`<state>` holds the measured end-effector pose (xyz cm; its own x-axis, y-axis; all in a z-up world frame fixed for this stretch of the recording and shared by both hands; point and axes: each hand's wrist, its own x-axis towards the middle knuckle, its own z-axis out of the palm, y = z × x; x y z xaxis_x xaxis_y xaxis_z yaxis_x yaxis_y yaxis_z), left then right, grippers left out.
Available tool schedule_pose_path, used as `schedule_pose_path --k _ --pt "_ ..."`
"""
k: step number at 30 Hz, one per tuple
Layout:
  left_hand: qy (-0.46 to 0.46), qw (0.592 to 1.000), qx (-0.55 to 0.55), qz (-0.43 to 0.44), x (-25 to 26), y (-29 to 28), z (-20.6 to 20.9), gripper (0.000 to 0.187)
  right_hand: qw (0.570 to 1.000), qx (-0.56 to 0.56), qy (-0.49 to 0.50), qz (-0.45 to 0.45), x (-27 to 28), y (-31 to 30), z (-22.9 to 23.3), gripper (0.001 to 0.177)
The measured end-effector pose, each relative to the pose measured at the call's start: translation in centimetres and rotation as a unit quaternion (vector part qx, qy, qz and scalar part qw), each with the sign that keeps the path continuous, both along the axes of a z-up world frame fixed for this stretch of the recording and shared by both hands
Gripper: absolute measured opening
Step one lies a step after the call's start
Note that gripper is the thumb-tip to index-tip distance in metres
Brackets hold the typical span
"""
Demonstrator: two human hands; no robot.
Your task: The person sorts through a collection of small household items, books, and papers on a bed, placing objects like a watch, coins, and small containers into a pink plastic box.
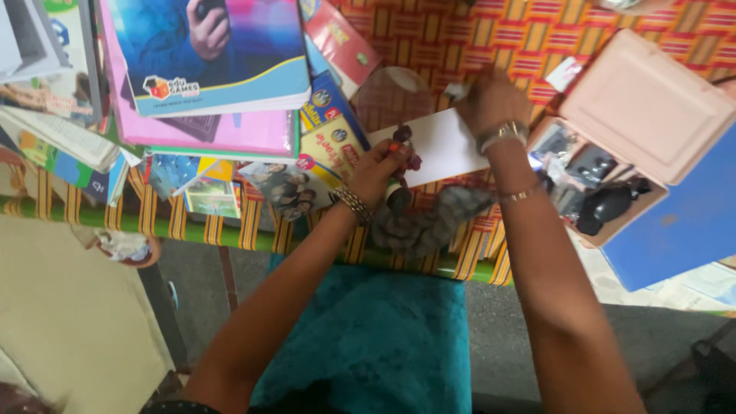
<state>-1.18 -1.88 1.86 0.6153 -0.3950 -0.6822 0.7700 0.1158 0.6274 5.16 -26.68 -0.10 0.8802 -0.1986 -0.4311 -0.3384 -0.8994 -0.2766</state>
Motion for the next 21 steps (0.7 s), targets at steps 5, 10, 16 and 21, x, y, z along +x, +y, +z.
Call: schedule_pose_path --k 5,10,16,21 --pt "0.017 0.999 -0.037 -0.031 -0.8 -4.3 -0.2 0.019 0.943 0.185 -0.228 -0.160 -11.2 -6.7 -1.5 0.019" --pt "0.029 0.992 -0.092 -0.080 -4.1 -11.8 -0.1 0.021 0.532 0.628 -0.103 -0.559 -20.9 -12.8 1.2 0.026" --pt "-0.040 0.974 -0.088 -0.206 -6.1 -22.8 3.1 0.040 0.333 0.720 -0.161 -0.587 -23.8 -13.9 8.2 0.057" --pt "-0.132 0.934 0.109 -0.313 -6.2 -22.6 -0.2 0.055 0.349 0.726 -0.203 -0.557 -24.0 -15.3 8.7 0.066"
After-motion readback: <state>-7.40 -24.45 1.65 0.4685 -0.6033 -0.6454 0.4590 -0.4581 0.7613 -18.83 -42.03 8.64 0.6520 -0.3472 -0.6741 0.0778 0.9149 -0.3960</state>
